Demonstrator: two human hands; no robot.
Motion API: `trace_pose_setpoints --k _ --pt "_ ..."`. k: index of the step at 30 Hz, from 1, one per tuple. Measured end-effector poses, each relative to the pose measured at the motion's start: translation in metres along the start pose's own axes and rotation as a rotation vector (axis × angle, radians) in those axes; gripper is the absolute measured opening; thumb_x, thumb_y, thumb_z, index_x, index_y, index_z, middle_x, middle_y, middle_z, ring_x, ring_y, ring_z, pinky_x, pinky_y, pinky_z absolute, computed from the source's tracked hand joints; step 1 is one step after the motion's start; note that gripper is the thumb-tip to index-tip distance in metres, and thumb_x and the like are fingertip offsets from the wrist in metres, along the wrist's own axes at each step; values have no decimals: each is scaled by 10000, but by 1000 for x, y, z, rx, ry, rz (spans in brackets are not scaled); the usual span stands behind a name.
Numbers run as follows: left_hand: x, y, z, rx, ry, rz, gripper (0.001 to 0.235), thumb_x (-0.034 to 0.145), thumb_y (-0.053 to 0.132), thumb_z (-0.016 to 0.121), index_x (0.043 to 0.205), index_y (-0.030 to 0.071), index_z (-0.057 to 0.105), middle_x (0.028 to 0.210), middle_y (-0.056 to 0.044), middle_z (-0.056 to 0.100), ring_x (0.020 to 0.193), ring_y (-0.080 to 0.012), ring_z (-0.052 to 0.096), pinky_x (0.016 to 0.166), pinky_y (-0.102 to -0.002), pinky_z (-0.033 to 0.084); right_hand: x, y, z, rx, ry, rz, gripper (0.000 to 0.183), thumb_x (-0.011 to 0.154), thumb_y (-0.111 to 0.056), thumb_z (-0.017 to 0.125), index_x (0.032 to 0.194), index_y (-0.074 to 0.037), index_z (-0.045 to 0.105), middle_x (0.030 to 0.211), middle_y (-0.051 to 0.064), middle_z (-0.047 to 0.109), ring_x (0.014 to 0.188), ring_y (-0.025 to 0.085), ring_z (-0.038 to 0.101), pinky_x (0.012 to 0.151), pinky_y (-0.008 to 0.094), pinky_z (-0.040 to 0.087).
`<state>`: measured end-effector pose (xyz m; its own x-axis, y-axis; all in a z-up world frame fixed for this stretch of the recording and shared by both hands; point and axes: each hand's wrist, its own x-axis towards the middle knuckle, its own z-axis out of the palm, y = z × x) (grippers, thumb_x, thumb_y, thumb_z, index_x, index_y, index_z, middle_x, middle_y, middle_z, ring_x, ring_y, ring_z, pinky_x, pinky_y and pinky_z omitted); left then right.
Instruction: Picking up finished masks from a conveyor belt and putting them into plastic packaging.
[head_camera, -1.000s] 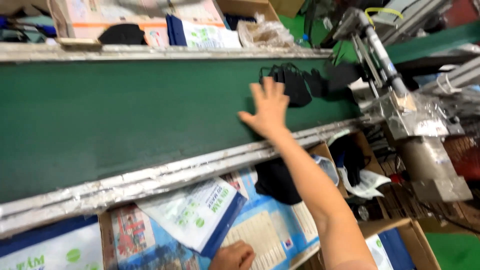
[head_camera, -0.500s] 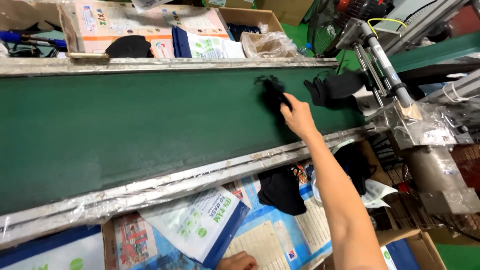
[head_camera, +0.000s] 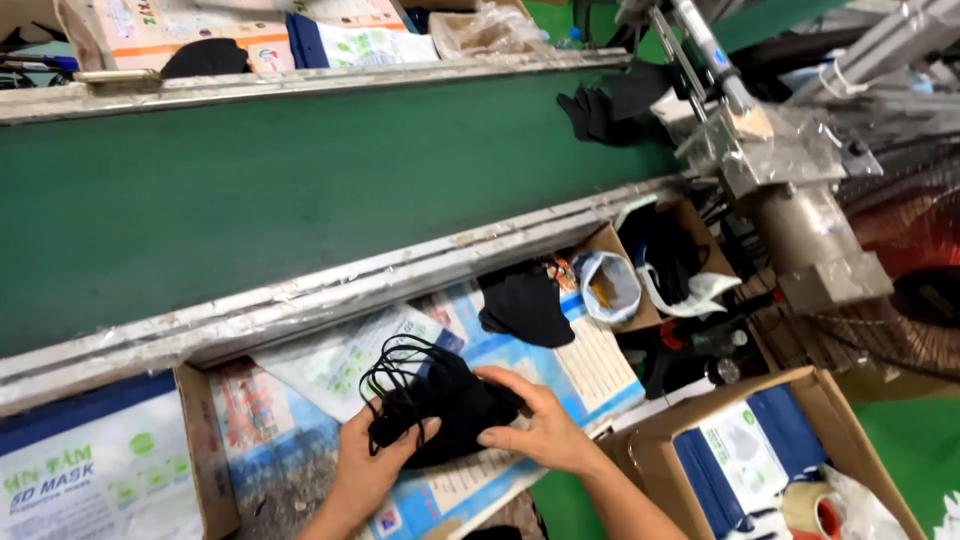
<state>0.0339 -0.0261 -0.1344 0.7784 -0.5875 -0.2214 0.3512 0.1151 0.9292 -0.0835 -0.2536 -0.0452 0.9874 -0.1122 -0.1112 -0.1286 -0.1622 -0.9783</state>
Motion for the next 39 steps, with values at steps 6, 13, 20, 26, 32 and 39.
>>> trace_pose_setpoints --k 6,13,20,26,32,39 --pt "-19 -9 -9 452 -130 297 442 734 238 873 1098 54 703 857 -30 752 793 -130 709 711 -308 575 -5 37 49 -475 63 -248 931 628 -207 928 1423 12 495 1348 152 634 1256 266 567 1080 407 410" --pt "-19 -9 -29 -364 -471 -227 672 880 446 753 1307 -50 600 1005 -86 679 848 -223 703 797 -525 605 -46 41 12 519 -95 68 703 693 -61 878 1324 75 601 1233 132 711 1108 228 686 983 376 549" --pt "-42 35 -15 -422 -550 -371 767 814 539 699 1301 -50 632 1151 -180 743 963 -272 748 807 -491 610 -37 18 41 294 134 146 607 799 -46 813 1356 55 593 1188 105 703 1070 178 654 961 342 539" --pt "-37 43 -10 722 -413 52 408 800 311 842 1090 39 748 984 -171 778 922 -336 711 771 -410 561 -24 14 45 -382 42 -141 423 757 -93 858 1138 -42 680 1085 118 686 1006 261 692 901 352 542" --pt "-40 7 7 874 -265 450 286 810 170 746 1077 76 706 1031 -148 727 978 -385 668 828 -458 533 -21 62 64 -437 82 -228 480 773 -229 787 1204 -69 650 1165 126 694 1153 360 618 1040 422 445" --pt "-62 30 21 836 -414 768 477 817 75 658 1293 80 623 1230 -133 678 1068 -352 671 867 -437 545 -21 57 59 -445 18 -190 546 791 -203 755 1297 -55 615 1147 144 712 1100 352 637 994 424 458"
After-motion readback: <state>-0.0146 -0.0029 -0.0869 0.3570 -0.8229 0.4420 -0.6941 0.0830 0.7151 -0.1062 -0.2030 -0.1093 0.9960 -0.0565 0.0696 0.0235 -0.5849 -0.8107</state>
